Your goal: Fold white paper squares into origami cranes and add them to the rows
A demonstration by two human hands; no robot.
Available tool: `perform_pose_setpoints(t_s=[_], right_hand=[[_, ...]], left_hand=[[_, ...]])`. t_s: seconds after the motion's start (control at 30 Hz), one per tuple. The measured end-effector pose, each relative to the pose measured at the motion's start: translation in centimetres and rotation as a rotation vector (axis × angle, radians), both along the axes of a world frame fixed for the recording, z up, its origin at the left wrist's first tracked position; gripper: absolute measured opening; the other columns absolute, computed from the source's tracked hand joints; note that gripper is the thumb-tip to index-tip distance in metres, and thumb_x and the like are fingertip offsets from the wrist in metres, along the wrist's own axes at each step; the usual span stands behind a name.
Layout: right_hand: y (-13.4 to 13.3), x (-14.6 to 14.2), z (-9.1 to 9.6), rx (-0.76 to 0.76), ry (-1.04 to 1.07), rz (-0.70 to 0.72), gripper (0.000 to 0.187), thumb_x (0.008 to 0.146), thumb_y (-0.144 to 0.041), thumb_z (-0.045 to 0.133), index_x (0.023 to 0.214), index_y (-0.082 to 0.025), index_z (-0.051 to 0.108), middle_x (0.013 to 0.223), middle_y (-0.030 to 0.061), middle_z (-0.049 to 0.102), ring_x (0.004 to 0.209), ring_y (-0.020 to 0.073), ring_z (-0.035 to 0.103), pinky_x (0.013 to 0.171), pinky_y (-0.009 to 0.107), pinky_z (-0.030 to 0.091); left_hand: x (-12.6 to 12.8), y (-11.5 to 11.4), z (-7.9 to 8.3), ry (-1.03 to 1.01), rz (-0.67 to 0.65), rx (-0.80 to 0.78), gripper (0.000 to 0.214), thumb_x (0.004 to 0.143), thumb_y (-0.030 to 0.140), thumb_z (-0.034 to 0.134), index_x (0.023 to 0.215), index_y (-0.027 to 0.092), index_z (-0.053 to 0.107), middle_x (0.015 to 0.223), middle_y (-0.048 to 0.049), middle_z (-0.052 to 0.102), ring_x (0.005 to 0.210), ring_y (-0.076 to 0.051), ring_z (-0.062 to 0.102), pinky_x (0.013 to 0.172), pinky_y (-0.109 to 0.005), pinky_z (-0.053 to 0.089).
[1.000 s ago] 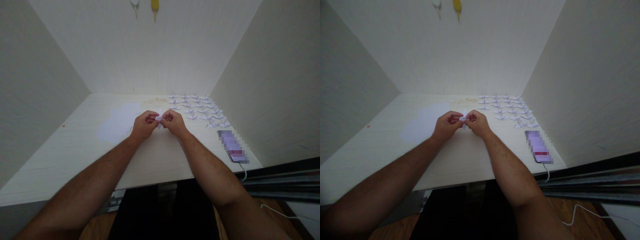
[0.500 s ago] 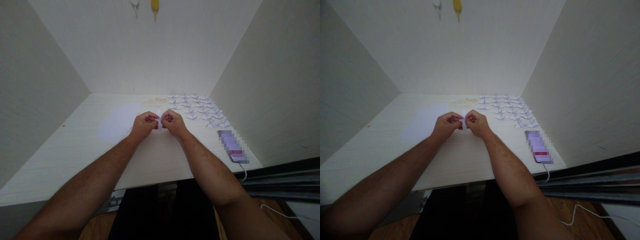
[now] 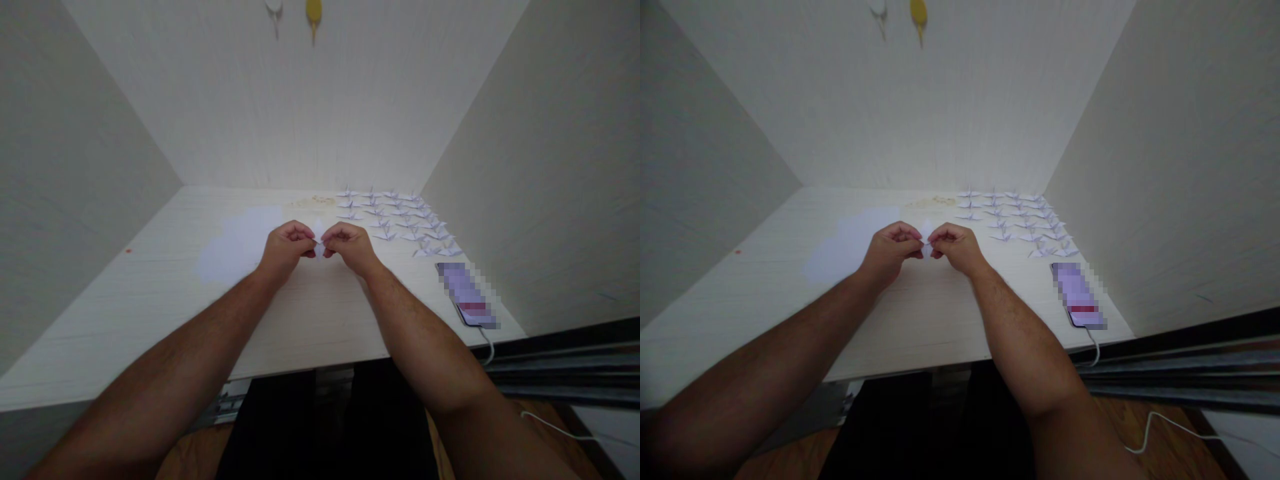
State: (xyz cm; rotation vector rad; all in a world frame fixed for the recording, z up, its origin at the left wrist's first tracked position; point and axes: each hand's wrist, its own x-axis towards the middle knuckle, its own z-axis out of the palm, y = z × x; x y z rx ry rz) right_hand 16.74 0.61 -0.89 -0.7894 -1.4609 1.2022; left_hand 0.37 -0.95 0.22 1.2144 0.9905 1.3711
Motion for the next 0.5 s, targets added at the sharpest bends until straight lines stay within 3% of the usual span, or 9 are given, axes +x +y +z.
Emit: perform_pose_setpoints(t_s=[0.3,0.5], right_hand=[[-0.33,0.09,0.55,-0.044,-0.021,-0.027,0.012,0.068,-0.026,0.07,0.076,-0.018,0.066,0.059,-0.0027,0.066,0.054,0.0113,0.063,0.057,0.025,0.055],[-0.21,-0.11,0.68,-0.113,0.025,-0.102,0.033,0.065,-0.031,0.075,0.091,-0.021,0.057,0.068,-0.0043,0.068,0.062,0.0135,0.068,0.055,0.024,0.053]], left_hand=[[-0.04,0.03,0.03,-0.023,0.019,-0.02,0.022,0.063,0.024,0.078,0.077,0.017,0.063,0.062,0.0021,0.064,0.053,-0.011,0.06,0.051,-0.024,0.053],[-0.1,0.18,0.14,0.039,0.112,0.089,0.031,0.062,0.02,0.078,0.089,0.017,0.063,0.065,0.0035,0.065,0.056,-0.01,0.061,0.058,-0.025,0.053]])
